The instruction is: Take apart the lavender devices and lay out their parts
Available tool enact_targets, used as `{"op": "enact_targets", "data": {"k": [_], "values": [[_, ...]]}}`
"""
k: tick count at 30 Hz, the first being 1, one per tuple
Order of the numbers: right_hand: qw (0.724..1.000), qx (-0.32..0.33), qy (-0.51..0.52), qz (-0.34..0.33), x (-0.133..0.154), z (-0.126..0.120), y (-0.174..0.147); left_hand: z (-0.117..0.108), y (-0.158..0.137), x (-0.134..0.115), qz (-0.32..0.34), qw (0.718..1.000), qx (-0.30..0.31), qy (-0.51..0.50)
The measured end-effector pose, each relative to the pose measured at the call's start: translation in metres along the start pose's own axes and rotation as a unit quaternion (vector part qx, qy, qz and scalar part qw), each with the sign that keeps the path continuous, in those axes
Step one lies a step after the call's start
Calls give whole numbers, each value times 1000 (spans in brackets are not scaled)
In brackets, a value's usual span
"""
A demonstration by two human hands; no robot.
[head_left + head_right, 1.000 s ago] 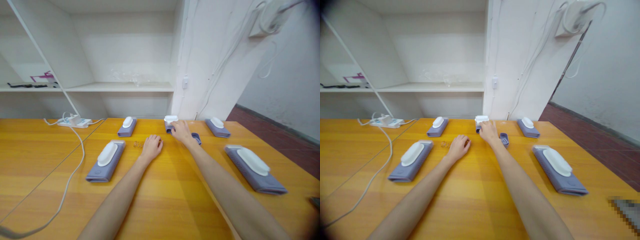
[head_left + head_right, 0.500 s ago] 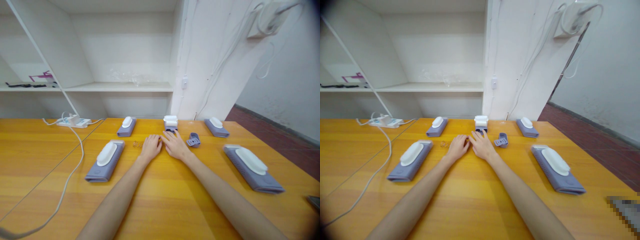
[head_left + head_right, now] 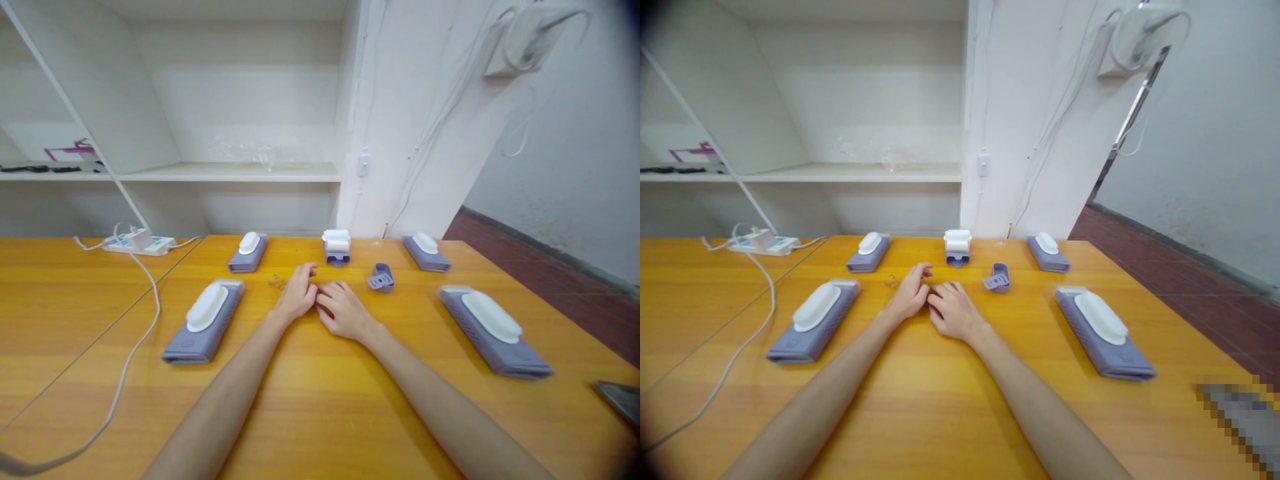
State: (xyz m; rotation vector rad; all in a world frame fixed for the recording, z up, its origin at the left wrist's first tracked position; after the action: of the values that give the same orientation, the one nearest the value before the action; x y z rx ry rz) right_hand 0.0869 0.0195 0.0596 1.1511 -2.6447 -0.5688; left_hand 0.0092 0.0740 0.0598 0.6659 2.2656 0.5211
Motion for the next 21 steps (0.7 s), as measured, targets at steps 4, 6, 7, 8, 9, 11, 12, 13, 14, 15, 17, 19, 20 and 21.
{"op": "enact_targets", "data": {"k": [4,6,7,8,9,11,12,13,14,15,17,19,20,21], "values": [[999,2,14,-38,13,-1,0,-7,-2,-4,12,999,-16,-45],[998,6,20,-54,18,-1,0,-10,-2,-4,15,998,-24,-48],[998,8,22,-59,20,-1,0,-11,-2,-5,16,998,-30,-47],[998,9,24,-61,21,-1,0,-13,-2,-5,17,998,-36,-44],[998,9,24,-59,21,-1,0,-14,-2,-5,16,998,-42,-40],[999,5,18,-47,20,-1,0,-17,-2,-4,13,998,-58,-21],[999,0,14,-37,18,-1,1,-19,-2,-5,13,998,-66,-7],[1000,-5,8,-28,16,-1,1,-20,-2,-5,12,997,-74,11],[1000,-10,2,-21,13,-1,1,-22,-2,-7,12,996,-83,31],[1000,-17,-4,-15,11,-1,1,-23,-2,-8,14,994,-91,52],[999,-33,-22,-5,6,-2,1,-24,-3,-12,22,991,-101,89],[998,-58,-40,7,0,-6,0,-23,-4,-15,36,987,-106,115],[996,-74,-43,14,-3,-9,-1,-23,-5,-16,42,986,-108,123],[995,-94,-43,19,-6,-13,-2,-23,-6,-17,47,985,-111,128]]}}
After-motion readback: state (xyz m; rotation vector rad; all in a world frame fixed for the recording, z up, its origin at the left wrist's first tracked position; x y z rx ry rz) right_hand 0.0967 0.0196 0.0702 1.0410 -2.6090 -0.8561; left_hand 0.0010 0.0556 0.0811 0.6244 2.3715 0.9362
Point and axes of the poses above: each hand's wrist, its own y-axis towards the middle knuckle, its own z-axis out of the palm, x = y × z, the point moved 9 cm from there along y, towards the middle knuckle, and after that the axes turned 2 degrees about -y, right-handed, at the moved point
